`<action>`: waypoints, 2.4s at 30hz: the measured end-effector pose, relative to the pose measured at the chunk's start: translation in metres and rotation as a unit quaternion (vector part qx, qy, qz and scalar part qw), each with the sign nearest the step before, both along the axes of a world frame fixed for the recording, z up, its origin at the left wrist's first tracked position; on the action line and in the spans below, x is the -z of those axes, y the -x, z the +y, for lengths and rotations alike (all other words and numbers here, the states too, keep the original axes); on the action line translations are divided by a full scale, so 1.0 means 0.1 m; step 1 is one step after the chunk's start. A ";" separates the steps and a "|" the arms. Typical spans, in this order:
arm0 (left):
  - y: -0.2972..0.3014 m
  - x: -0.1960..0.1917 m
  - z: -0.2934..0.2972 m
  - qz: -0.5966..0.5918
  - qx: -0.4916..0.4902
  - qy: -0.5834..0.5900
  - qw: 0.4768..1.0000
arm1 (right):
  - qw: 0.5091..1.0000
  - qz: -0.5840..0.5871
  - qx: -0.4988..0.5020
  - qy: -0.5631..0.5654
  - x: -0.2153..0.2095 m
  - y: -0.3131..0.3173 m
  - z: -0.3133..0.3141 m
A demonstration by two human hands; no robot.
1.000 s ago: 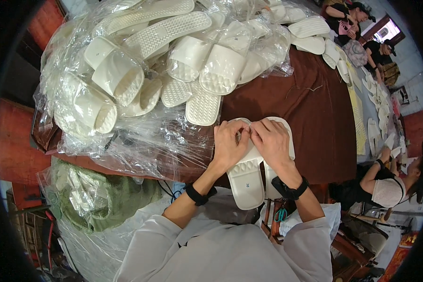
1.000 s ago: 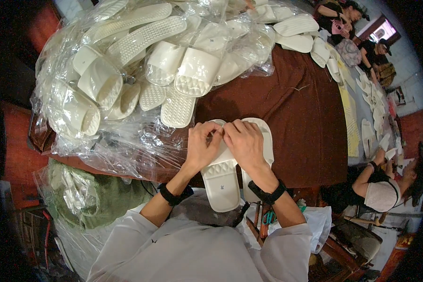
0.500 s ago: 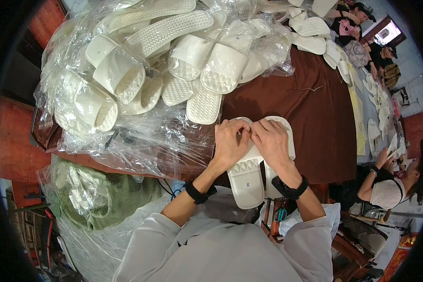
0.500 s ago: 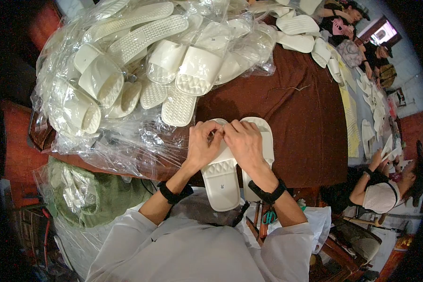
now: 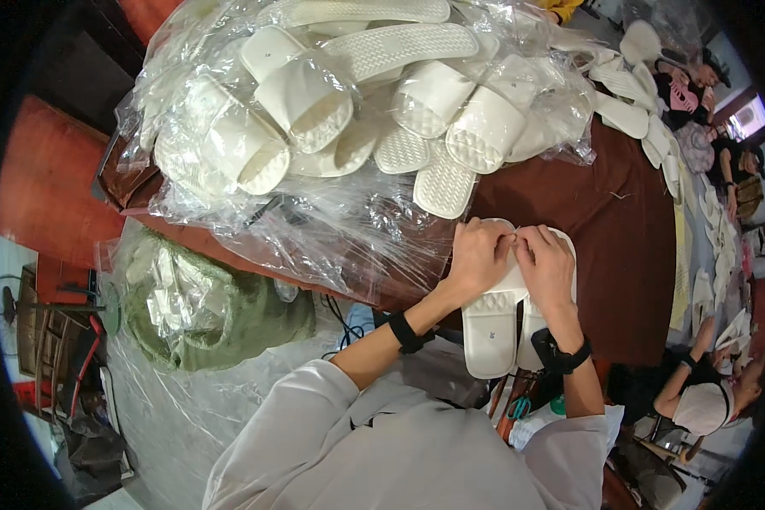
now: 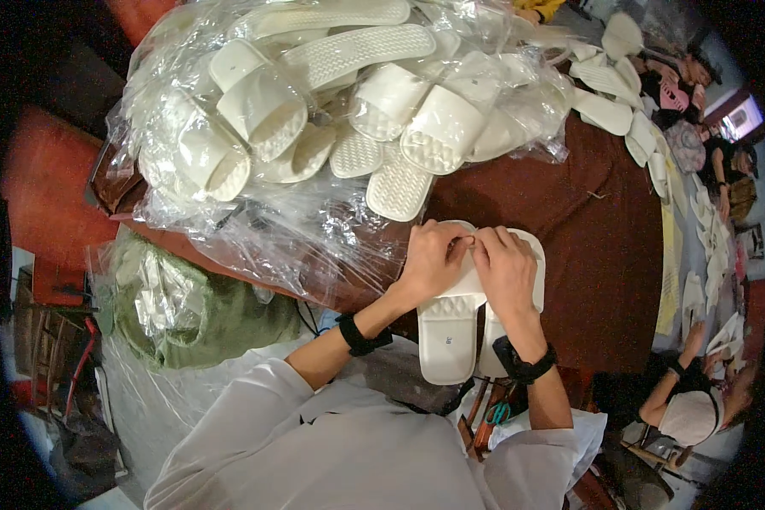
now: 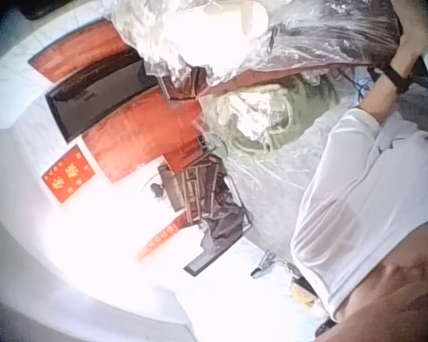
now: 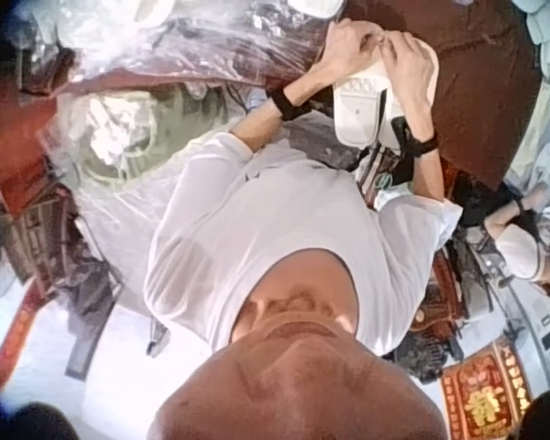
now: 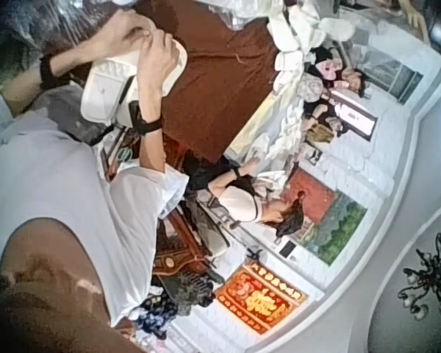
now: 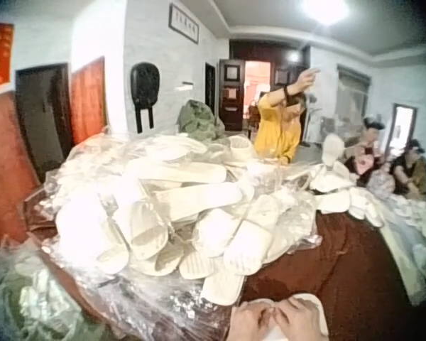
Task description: Pair and package manufactured slippers into clear plastic bags.
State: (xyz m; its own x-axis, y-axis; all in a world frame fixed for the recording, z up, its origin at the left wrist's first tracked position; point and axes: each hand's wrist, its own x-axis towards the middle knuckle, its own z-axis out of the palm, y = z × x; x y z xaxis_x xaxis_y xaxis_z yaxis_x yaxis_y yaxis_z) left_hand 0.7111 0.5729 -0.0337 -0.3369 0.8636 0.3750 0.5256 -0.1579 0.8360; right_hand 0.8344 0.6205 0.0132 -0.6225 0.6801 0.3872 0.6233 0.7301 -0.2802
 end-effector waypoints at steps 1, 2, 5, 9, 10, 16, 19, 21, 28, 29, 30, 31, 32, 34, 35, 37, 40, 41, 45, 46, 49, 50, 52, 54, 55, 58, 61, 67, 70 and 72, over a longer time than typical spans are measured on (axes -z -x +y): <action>0.00 -0.02 -0.02 0.009 -0.007 0.001 1.000 | 0.999 -0.037 0.004 -0.003 0.00 -0.01 0.00; 0.00 -0.03 -0.05 0.018 -0.014 0.001 1.000 | 0.999 -0.034 -0.001 -0.006 -0.02 0.00 -0.02; 0.03 -0.31 -0.28 0.017 0.021 0.006 1.000 | 0.999 0.007 0.022 -0.025 -0.14 -0.03 -0.11; 0.41 -0.88 -0.85 -0.001 0.108 -0.013 0.994 | 0.998 0.019 -0.031 0.054 -0.35 -0.02 -0.51; 0.55 -0.95 -0.95 0.025 0.092 -0.014 0.995 | 0.996 0.010 -0.054 0.072 -0.37 -0.04 -0.61; 1.54 -0.64 -1.25 0.249 -0.143 0.054 0.956 | 0.984 -0.149 -0.088 0.039 -0.11 0.04 -0.70; 1.86 -0.32 -1.41 0.334 -0.170 0.108 0.921 | 0.984 -0.161 -0.073 0.013 -0.02 0.10 -0.59; 1.95 -0.23 -1.47 0.335 -0.158 0.114 0.922 | 0.984 -0.162 -0.068 0.007 0.05 0.13 -0.46; 2.03 -0.40 -1.68 0.237 -0.065 0.182 0.952 | 0.989 -0.144 -0.018 -0.018 -0.01 0.14 -0.19; 2.05 -0.44 -1.70 0.239 -0.056 0.187 0.951 | 0.990 -0.133 -0.037 -0.020 -0.09 0.17 -0.25; 2.07 -0.45 -1.69 0.241 -0.047 0.192 0.950 | 0.991 -0.121 -0.057 -0.022 -0.17 0.21 -0.33; 2.09 -0.41 -1.67 0.269 -0.058 0.175 0.945 | 0.994 -0.076 -0.076 0.019 -0.24 0.26 -0.46; 2.10 -0.38 -1.63 0.266 -0.055 0.176 0.946 | 0.994 -0.051 -0.098 0.024 -0.31 0.33 -0.59; 2.15 -0.35 -1.53 0.270 -0.083 0.149 0.947 | 0.986 -0.042 -0.148 0.069 -0.42 0.45 -0.82; 2.12 -0.36 -1.43 0.271 -0.117 0.095 0.951 | 0.982 -0.038 -0.163 0.081 -0.41 0.52 -0.89; 2.19 -0.38 -1.26 0.231 -0.105 0.094 0.963 | 0.981 -0.045 -0.176 0.074 -0.37 0.62 -0.98; 2.18 -0.50 -1.10 0.199 -0.110 0.074 0.971 | 0.982 -0.050 -0.166 0.077 -0.30 0.74 -0.97; 2.16 -0.56 -1.05 0.206 -0.127 0.056 0.969 | 0.987 -0.014 -0.156 0.049 -0.26 0.77 -0.97; 2.14 -0.79 -0.86 0.184 -0.108 0.039 0.976 | 0.990 0.038 -0.135 0.023 -0.06 0.75 -0.80; 2.14 -0.88 -0.82 0.174 -0.093 0.066 0.978 | 0.990 0.038 -0.136 0.023 -0.08 0.74 -0.79; 2.18 -0.97 -0.63 0.107 -0.044 0.083 0.990 | 0.989 0.085 -0.088 0.085 -0.11 0.68 -0.74; 2.18 -0.99 -0.57 0.050 -0.009 0.073 0.996 | 0.989 0.085 -0.088 0.086 -0.09 0.64 -0.72; 2.06 -1.03 -0.35 -0.071 0.008 0.073 0.995 | 0.988 0.029 -0.084 0.125 0.00 0.56 -0.67; 1.98 -1.08 -0.23 -0.191 0.018 0.076 0.978 | 0.982 0.042 -0.110 0.146 0.03 0.57 -0.66; 1.96 -1.12 -0.17 -0.272 0.063 0.083 0.957 | 0.976 0.055 -0.134 0.164 0.03 0.58 -0.65; 1.99 -1.12 0.07 -0.394 0.129 0.074 0.907 | 0.968 0.123 -0.170 0.137 0.14 0.69 -0.52; 2.12 -0.94 0.23 -0.472 0.164 0.037 0.865 | 0.961 0.105 -0.180 0.183 0.10 0.85 -0.42; 2.34 -0.91 0.20 -0.594 0.169 0.040 0.785 | 0.956 0.146 -0.198 0.162 0.20 1.14 -0.32; 2.34 -0.95 -0.13 -0.387 0.161 0.081 0.904 | 0.956 0.064 -0.168 0.231 0.16 1.16 -0.29; 2.25 -0.99 -0.46 -0.216 0.090 0.095 0.967 | 0.957 0.055 -0.170 0.229 0.14 1.14 -0.29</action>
